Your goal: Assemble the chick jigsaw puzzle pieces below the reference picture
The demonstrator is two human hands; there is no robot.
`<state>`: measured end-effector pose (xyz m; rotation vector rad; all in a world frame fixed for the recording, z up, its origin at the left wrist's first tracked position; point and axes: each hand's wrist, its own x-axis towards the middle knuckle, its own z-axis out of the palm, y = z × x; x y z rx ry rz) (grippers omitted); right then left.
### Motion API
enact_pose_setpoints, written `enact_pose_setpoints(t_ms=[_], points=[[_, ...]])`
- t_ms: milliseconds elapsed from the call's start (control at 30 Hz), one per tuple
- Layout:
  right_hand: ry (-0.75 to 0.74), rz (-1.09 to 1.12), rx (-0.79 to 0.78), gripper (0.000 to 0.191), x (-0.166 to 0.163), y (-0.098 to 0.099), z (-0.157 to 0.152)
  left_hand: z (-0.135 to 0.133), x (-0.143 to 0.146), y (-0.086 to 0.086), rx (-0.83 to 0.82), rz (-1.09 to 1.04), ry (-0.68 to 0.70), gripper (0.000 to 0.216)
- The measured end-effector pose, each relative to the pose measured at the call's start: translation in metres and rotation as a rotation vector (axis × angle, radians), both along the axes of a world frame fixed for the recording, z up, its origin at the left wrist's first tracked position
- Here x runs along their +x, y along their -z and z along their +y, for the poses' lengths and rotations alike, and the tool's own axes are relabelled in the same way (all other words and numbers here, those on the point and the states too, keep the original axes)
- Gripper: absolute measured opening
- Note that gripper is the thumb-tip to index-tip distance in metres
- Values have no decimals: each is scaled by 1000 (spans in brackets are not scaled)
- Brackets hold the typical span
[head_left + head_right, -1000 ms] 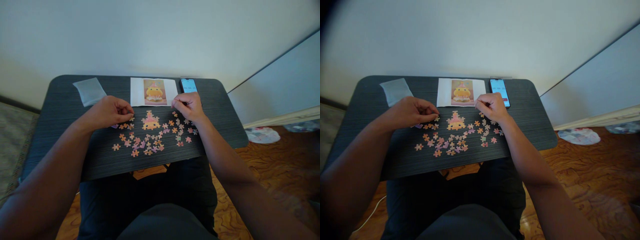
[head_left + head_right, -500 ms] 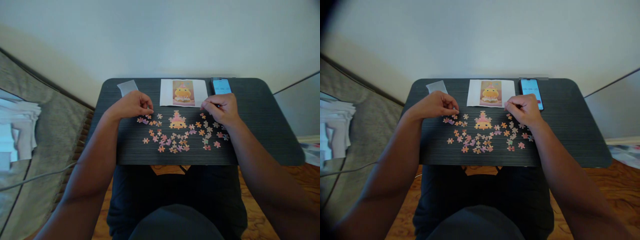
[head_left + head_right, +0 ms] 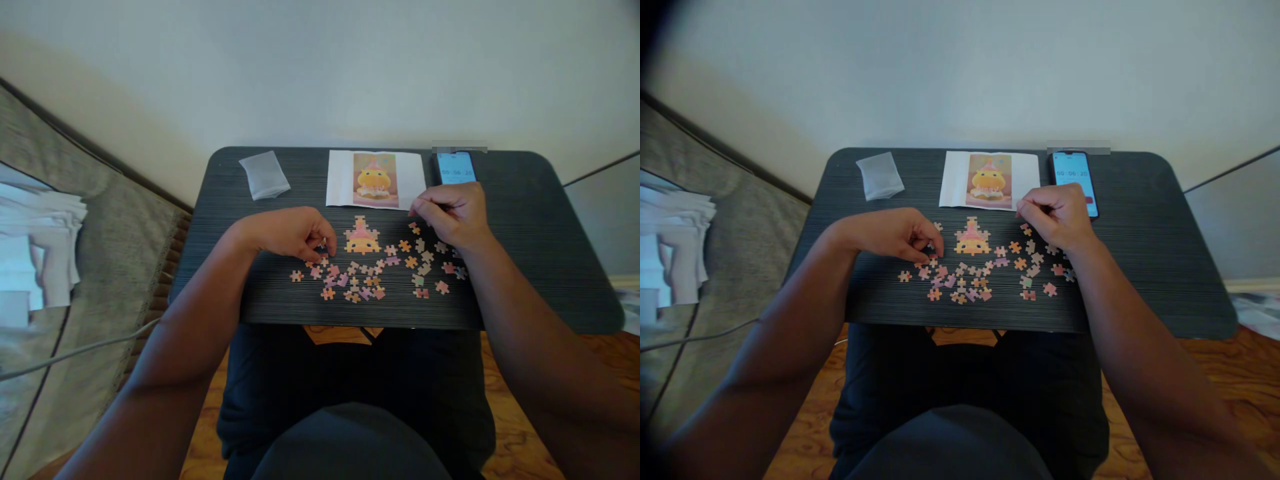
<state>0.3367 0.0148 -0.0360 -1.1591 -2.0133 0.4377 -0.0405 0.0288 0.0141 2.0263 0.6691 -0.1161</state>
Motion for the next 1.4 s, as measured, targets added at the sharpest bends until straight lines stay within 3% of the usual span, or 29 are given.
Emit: enact_pose_setpoints(t_ms=[167, 467, 900, 1067, 1233, 1400], points=[[-14, 13, -3, 32, 0, -1, 0, 1, 1, 4, 16, 23, -1, 8], [14, 22, -52, 35, 0, -3, -2, 4, -2, 6, 36, 51, -55, 5], [-1, -12, -45, 48, -4, -7, -3, -1, 1, -1, -143, -169, -224, 23], [-15, 3, -22, 48, -3, -4, -2, -3, 7, 0, -202, -217, -291, 27], [-2, -2, -44, 51, -3, -3, -2, -5, 10, 4, -286, -309, -316, 47], [1, 17, -61, 43, -2, -2, -2, -6, 8, 4, -305, -312, -329, 52]])
